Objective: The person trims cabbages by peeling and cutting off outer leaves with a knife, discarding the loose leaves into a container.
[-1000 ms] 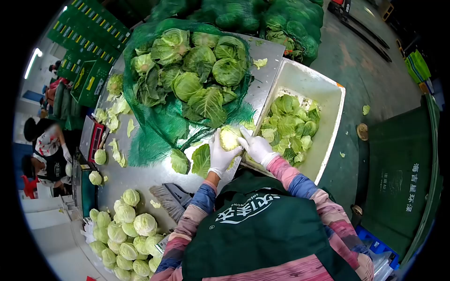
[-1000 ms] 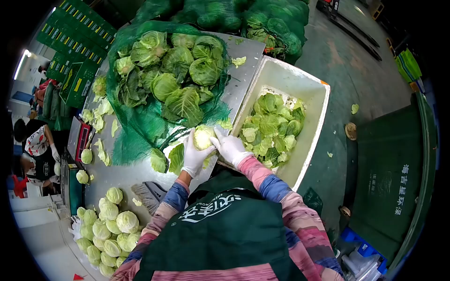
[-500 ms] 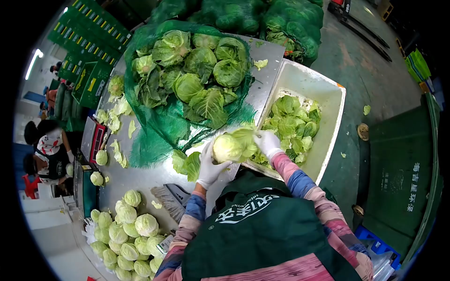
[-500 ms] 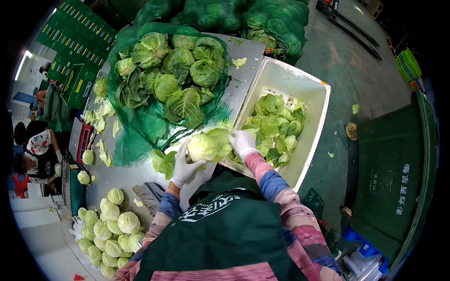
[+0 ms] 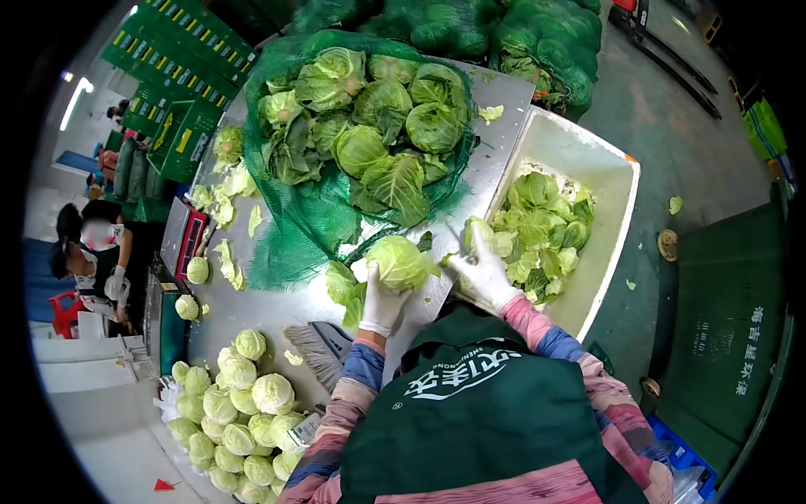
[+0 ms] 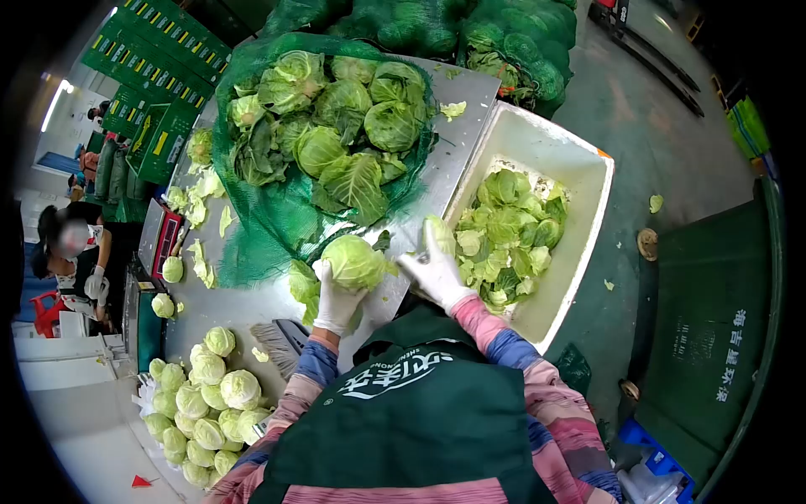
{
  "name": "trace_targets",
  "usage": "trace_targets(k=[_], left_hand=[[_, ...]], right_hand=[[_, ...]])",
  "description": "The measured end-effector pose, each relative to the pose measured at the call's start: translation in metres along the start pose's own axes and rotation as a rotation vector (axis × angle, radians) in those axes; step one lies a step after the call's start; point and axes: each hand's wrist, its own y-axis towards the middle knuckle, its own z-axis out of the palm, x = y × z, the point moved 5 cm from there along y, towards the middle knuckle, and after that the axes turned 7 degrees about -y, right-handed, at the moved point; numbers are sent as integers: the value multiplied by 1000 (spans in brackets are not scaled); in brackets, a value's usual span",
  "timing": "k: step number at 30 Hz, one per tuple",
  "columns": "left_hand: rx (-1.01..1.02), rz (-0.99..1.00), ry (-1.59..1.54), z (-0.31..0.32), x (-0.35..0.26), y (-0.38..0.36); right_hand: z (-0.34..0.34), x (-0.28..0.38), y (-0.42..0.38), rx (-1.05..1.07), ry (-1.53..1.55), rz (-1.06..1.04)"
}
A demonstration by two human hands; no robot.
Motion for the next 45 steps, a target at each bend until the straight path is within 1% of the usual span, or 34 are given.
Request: trace_targets(k=[1,3,5,6,7,9,10,11,12,13,15,17,18,19,21,23,25,26,27,29,31,32,33,34,35,37,38,39,40,41,42,43,44,45], left_hand=[[90,-84,-211,6,7,-2],[84,-78,-191,13,14,-4],[166,-68,-181,26,16,-7],[138,-69,-250,20,19,-5],[139,-68,-249,21,17,-7],[87,-97,-347,22,11,-15],[75,-79,-248,25,6,-22],[69,-74,-253,16,3,-23],[89,-126,-328,5,3,-21],[106,-178,-402,5,2,-23],[38,-136,-444,-4,-5,-26],[170,-217,-607,-5,-17,-27],[169,-190,-632,-5,-24,-27],[168,-162,-658,-4,-32,-28],[117,-94,-531,-15,-42,-25],[133,-117,-499,-16,-43,-24],[75,-10,-268,-2,-45,-28],[92,-6,-187,-1,-42,-27],[108,0,-106,0,-40,-25],[56,-41,-123,6,-34,-29],[37,-67,-210,3,-26,-33],[155,-125,-353,-3,-20,-28],[216,-146,-427,-3,-19,-27],[276,-171,-498,0,-19,-26],[278,-181,-553,1,-18,-24],[278,-198,-611,7,-15,-22],[292,-208,-614,11,-12,-19],[305,-219,-616,16,-11,-17],[305,-222,-616,26,-15,-19],[228,-245,-661,34,-18,-22],[152,-265,-705,37,-19,-23],[155,-263,-704,30,-20,-21],[66,-140,-672,7,-29,-15],[49,-31,-664,-12,-47,-16]], right_hand=[[19,14,-4,70,190,-93],[14,65,-19,24,-140,-265],[22,70,-16,-25,-197,-305],[25,70,-13,-71,-254,-348],[23,65,-6,-170,-190,-484],[18,42,6,-96,-31,-332],[16,22,16,-103,51,-158],[15,1,25,-109,133,18],[-1,1,25,-120,284,101],[-11,-9,32,-260,48,-2],[-15,-31,39,-63,-172,122],[-19,-18,35,-23,-422,35],[-10,-22,35,-106,-375,-52],[-4,0,32,-44,-226,-59],[12,55,18,109,-17,-137],[42,80,15,80,21,-368],[42,127,4,195,-19,-316],[42,139,2,63,-69,-402],[45,131,8,59,-71,-399],[53,100,35,59,-29,-314],[21,53,53,-67,20,-143],[1,23,60,-80,-164,-36],[-17,1,65,-94,-348,67],[-26,2,61,-75,-459,65],[-32,3,54,-57,-570,65],[-17,25,48,20,-381,1],[-9,48,38,8,-286,-53],[10,45,38,-54,-214,-239],[23,56,34,18,-204,-260],[33,62,28,132,-67,-188],[41,59,24,155,-26,-173],[48,56,22,179,14,-162],[46,54,22,178,-35,-182],[43,49,22,173,-34,-192]])
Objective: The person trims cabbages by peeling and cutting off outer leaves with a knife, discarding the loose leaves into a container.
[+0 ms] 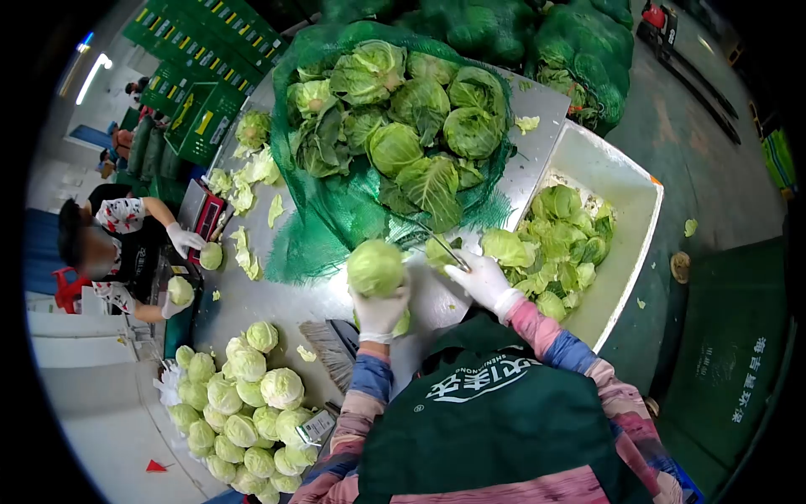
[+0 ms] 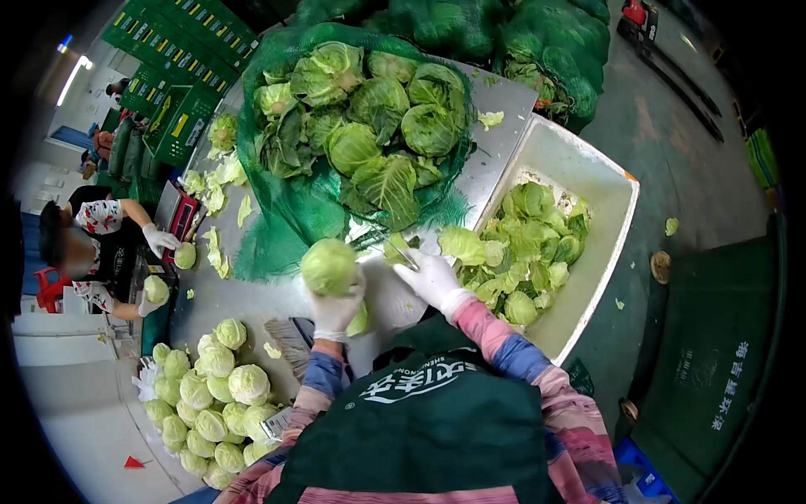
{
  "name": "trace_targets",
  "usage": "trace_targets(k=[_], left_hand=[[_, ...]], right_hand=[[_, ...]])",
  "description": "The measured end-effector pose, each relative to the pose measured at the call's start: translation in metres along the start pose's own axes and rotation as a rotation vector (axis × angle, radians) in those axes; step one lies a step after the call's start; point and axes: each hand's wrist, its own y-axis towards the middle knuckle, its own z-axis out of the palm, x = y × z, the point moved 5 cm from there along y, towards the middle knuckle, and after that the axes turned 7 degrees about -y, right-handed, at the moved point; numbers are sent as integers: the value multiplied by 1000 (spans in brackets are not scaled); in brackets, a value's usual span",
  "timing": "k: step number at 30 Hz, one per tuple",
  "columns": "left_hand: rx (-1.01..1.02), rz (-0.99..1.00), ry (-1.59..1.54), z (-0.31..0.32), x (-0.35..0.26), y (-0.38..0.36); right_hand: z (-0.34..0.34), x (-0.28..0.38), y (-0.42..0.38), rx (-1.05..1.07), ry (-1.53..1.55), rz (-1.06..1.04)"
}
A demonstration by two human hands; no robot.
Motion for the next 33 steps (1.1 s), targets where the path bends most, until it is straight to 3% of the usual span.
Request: trace_targets(k=[4,5,6,8,10,12,14,15,17,19,20,22,23,24,26,27,28,30,32,33], left_hand=[[37,401,-28,-15,-111,-14],[-16,490,-108,-28,-141,-21],[-77,589,-204,-42,-171,-27],[-182,748,-376,-63,-215,-36],[-136,694,-238,-47,-224,-20],[-117,644,204,10,-185,21],[-20,465,519,67,-131,71],[65,481,747,86,-114,102],[41,655,1219,131,-71,151],[-26,982,1712,165,-49,190],[-92,996,1916,170,-48,213],[-429,877,2283,192,-30,222],[-537,714,2299,198,-25,222],[-526,720,2296,197,-25,227],[-448,662,2123,180,-34,243],[-406,724,2091,174,-38,244],[-420,721,2082,164,-43,240],[-236,762,1813,153,-49,229],[-36,754,1519,142,-39,204],[-28,785,1562,144,-32,182]], right_hand=[[-15,-47,-13,-129,-106,-19],[-20,-54,-19,4,-80,226],[-23,-61,-23,-41,-152,149],[-20,-67,-34,30,-34,254],[-12,-67,-40,109,6,305],[5,-74,-36,80,-36,218],[9,-71,-28,166,71,348],[22,-101,-21,71,108,299],[-7,-112,-17,-33,230,548],[-54,-135,-28,-330,292,696],[-70,-168,-38,-482,319,693],[-101,-210,-62,-492,227,681],[-124,-177,-72,-435,-15,778],[-128,-182,-76,-445,-15,775],[-134,-181,-89,-403,-592,471],[-128,-180,-94,-531,-466,305],[-130,-157,-93,-519,-472,300],[-112,-131,-87,-273,101,562],[-100,-119,-80,-273,-239,386],[-97,-98,-74,-334,-333,324]])
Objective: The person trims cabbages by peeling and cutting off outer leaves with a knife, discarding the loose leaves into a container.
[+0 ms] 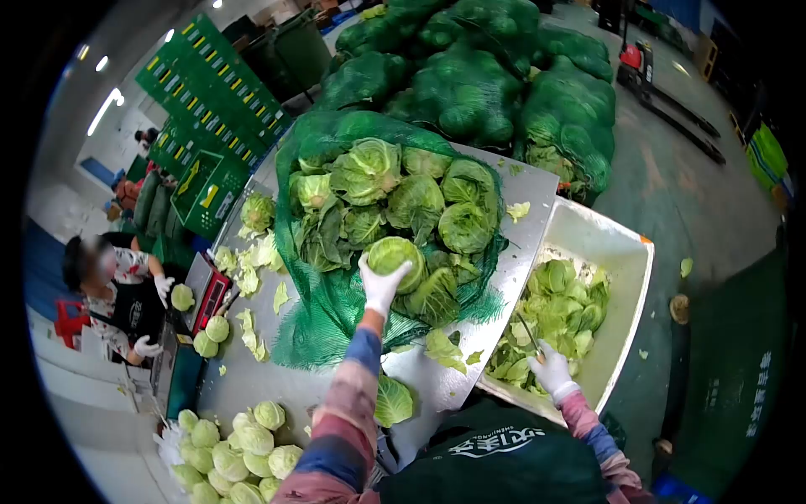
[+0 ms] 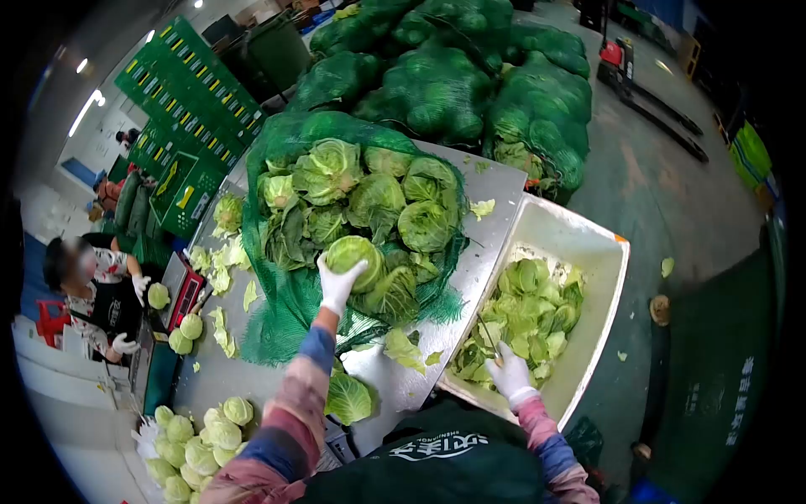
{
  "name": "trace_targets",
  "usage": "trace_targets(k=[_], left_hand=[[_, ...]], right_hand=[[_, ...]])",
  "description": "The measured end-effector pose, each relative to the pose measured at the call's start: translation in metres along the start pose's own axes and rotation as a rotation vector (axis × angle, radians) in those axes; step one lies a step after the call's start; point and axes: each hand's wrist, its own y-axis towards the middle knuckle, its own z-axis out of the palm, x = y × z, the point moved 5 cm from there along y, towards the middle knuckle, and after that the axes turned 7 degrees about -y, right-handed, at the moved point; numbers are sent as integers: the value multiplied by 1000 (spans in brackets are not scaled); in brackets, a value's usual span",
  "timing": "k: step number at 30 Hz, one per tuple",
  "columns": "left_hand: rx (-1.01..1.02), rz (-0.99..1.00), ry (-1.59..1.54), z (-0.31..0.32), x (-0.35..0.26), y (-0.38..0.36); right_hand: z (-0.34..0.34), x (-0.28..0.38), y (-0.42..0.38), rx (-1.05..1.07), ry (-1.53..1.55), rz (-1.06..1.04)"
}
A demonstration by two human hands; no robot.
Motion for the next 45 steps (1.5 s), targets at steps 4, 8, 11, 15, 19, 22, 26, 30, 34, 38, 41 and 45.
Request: trace_targets(k=[4,8,11,15,19,22,26,30,34,38,41,45], left_hand=[[183,231,19,10,-31,-98],[329,227,194,28,-37,-188],[321,150,228,31,-9,-224],[353,147,91,27,-3,-235],[368,43,-7,29,6,-233],[337,169,198,33,-4,-233],[337,152,210,35,-3,-233],[307,149,262,36,-4,-232],[252,179,322,37,-8,-241],[208,220,240,31,-10,-253],[157,311,310,32,-7,-267],[139,339,184,12,16,-294]], right_hand=[[-7,76,4,98,237,-61],[15,89,8,30,79,-205],[39,70,1,223,-24,-219],[46,61,-17,281,-33,-245],[38,66,-29,194,-2,-305],[37,68,-31,291,-81,-282],[55,67,-25,346,-141,-222],[56,72,-16,396,-223,-151],[76,64,-4,481,-286,-61],[73,72,-6,543,-266,-13],[81,62,1,587,-310,-9],[87,56,-14,577,-242,152]])
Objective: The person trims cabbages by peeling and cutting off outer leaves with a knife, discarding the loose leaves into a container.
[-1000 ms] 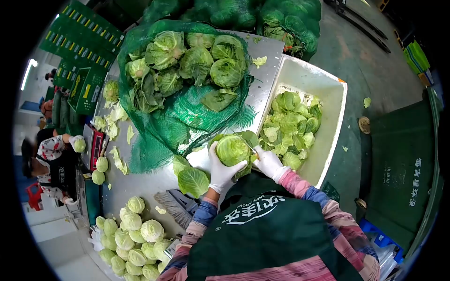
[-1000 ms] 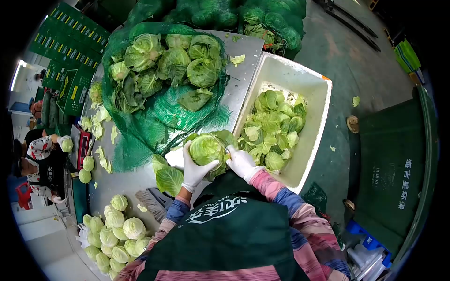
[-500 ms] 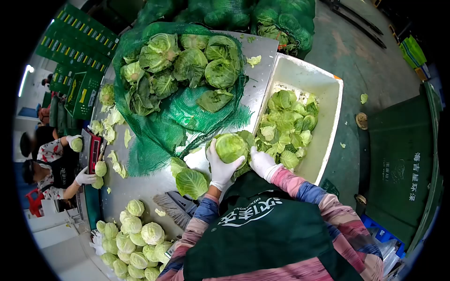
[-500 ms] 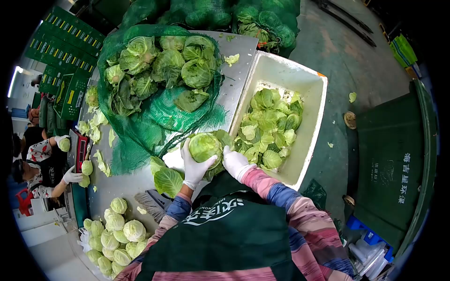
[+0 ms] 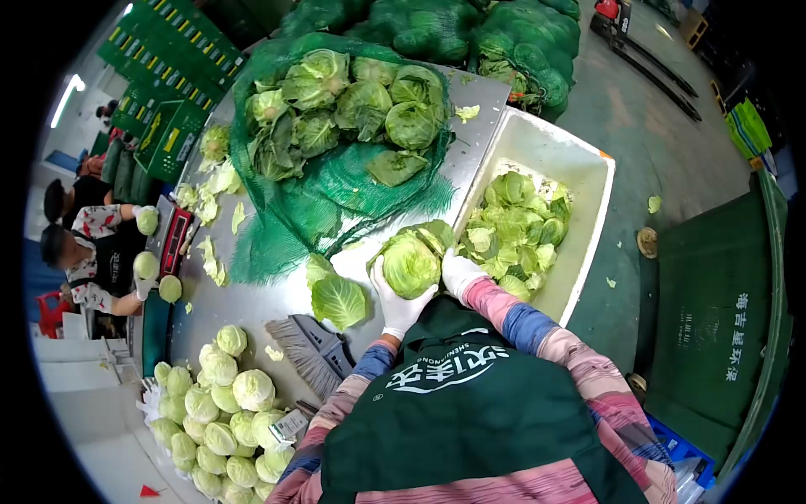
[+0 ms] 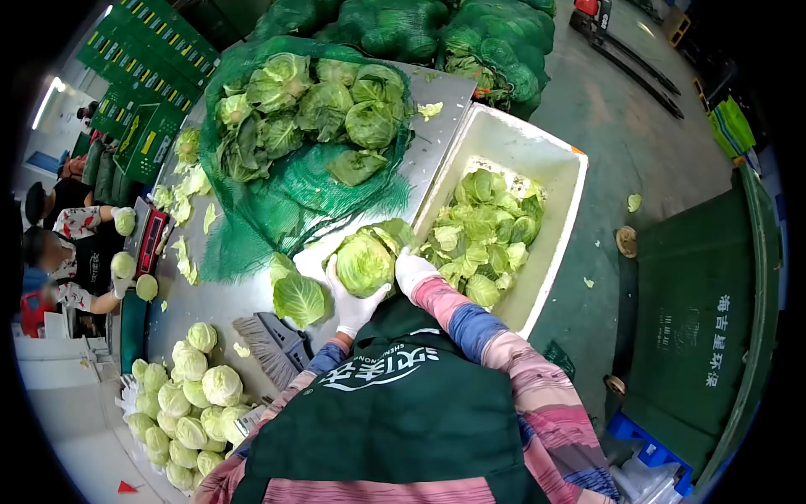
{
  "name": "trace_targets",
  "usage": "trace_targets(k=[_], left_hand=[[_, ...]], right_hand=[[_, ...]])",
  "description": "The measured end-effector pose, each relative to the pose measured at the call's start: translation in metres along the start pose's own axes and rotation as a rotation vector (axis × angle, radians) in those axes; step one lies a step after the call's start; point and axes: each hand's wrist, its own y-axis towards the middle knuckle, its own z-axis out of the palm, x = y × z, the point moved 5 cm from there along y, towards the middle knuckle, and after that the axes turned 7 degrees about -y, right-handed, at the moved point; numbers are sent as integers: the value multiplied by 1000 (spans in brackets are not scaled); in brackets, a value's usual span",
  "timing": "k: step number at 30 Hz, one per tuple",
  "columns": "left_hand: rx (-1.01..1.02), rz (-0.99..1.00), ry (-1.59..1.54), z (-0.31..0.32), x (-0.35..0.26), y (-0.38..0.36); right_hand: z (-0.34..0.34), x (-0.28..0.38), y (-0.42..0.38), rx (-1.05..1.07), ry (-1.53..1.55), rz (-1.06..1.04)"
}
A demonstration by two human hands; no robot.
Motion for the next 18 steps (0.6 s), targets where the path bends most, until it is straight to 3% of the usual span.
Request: trace_targets(k=[2,4,5,6,7,8,9,10,12,14,15,16,18], left_hand=[[26,-30,-52,-12,9,-12],[37,-229,-354,-24,20,-21],[-12,-426,-521,-28,34,-32],[-101,-705,-626,-34,39,-37],[-164,-734,-632,-37,33,-31],[-225,-759,-638,-37,30,-23],[-229,-761,-636,-37,33,-18],[-225,-759,-686,-34,39,-14],[-217,-754,-736,-24,54,-4],[-178,-554,-725,-13,63,7],[-123,-564,-705,-6,65,12],[-119,-568,-709,-4,60,18],[12,-479,-617,-2,44,28]], right_hand=[[18,-8,13,34,155,39],[-2,6,-25,111,336,-150],[5,3,-19,87,451,-186],[-3,11,-30,61,327,-250],[1,15,-29,-160,200,-434],[6,20,-30,-387,72,-614],[-12,32,-54,-183,48,-507],[-10,27,-48,-178,43,-510],[-18,-4,-27,-419,167,-373],[-42,-50,-5,-474,239,-112],[-54,-58,-11,-575,157,-75],[-61,-54,-21,-575,155,-68],[-64,-25,-34,-478,71,-287]])
